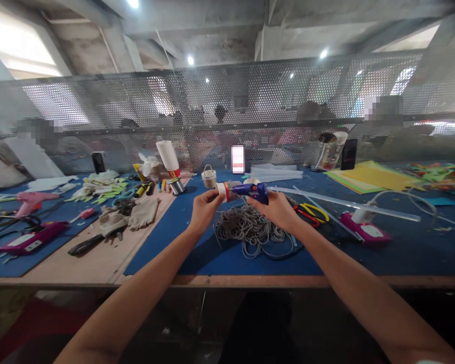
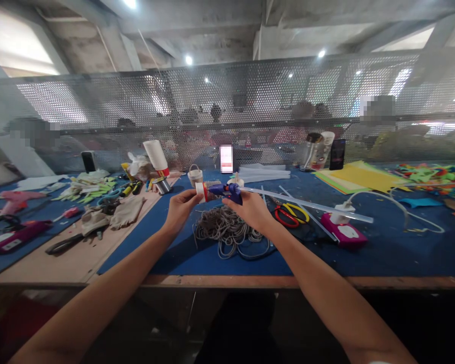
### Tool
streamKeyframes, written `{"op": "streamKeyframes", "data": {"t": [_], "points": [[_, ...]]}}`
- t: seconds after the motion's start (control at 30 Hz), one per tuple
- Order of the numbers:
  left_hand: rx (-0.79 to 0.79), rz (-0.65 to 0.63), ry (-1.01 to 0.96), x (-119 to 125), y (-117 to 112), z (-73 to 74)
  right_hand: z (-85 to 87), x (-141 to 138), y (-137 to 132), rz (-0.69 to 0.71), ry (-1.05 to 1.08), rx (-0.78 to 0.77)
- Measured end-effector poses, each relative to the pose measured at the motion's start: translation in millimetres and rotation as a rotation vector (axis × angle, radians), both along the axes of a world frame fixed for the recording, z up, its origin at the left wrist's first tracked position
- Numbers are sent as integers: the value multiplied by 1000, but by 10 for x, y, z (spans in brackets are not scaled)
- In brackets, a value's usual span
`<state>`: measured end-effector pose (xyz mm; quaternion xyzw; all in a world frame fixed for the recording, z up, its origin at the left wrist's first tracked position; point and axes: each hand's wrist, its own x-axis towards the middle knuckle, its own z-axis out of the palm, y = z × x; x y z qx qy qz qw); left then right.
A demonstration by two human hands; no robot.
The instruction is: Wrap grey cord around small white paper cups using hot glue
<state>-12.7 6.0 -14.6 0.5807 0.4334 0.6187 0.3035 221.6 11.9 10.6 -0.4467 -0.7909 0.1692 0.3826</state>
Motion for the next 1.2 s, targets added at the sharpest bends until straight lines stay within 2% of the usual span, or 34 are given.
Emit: {"op": "streamKeyframes", "data": {"t": [1.2], "points": [[1,18,-8,14,-20,27,-8,5,8,-1,-10,-2]]}}
